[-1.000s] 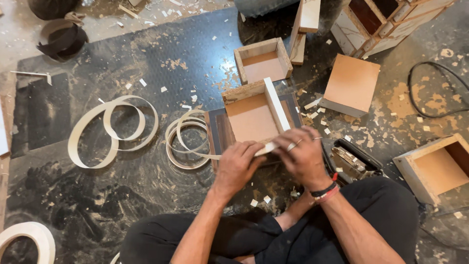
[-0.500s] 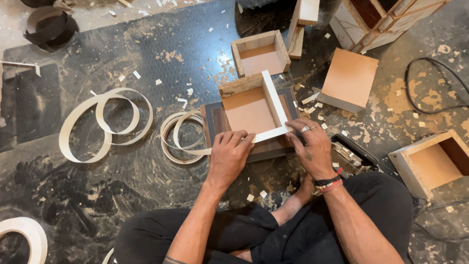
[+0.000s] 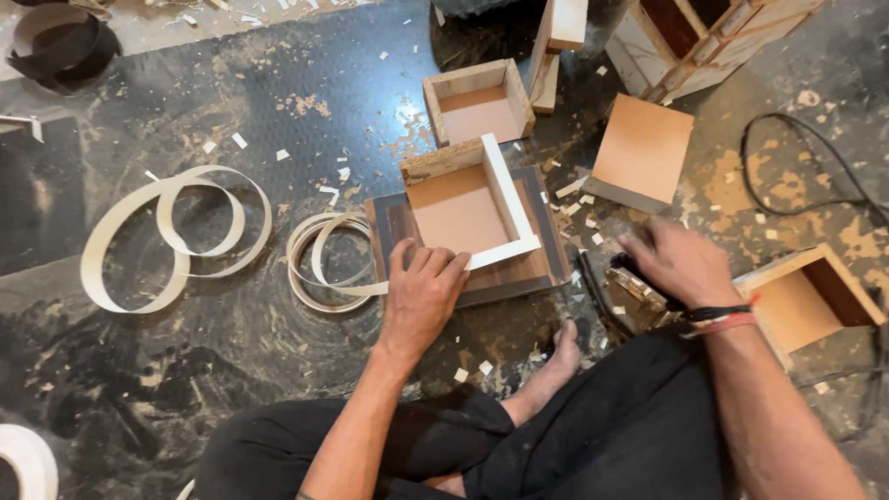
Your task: The person sits on the workshop floor and applies white edge banding strips to the front edges of small open wooden boxes. They press and align each strip along a box edge, then run a hand-held edge banding tool along the strip to secure and trim it, working on one box at a time.
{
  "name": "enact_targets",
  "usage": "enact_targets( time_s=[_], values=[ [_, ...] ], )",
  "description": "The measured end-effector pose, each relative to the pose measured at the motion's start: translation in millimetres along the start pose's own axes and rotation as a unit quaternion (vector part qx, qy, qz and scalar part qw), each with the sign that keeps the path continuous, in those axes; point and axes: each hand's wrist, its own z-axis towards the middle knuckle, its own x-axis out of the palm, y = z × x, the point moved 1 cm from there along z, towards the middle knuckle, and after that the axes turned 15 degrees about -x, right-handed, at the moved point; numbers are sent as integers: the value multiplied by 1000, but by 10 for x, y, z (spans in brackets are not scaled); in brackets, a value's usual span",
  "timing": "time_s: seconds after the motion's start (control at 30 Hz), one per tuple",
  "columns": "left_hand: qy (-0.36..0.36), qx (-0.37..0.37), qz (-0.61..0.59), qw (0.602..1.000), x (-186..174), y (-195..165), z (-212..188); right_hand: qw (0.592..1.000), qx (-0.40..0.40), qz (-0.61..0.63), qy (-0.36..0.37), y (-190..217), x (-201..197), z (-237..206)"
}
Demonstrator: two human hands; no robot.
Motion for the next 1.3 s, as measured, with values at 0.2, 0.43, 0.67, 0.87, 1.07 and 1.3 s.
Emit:
enact_targets(
  time_s=[0.2,0.43,0.67,0.87,1.07,1.3],
  values=[
    [0,10,32,999,-19,-61,24,978,-27,164,128,-478,326,-47],
    [0,59,66,996,-36,-36,-63,962,-21,214,-168,-191,169,-220],
    [5,71,79,994,-80,27,-88,900,-105,282,-316,477,-184,-233],
    [-6,73,62,995,-73,170,-75,927,-186,163,-282,1128,-410,-14],
    [1,60,57,997,-124,264,-67,935,-248,-5,-252,1649,-548,70],
    [-2,20,-30,999,-255,337,-145,948,-236,-1,-213,2107,-533,-7]
  ],
)
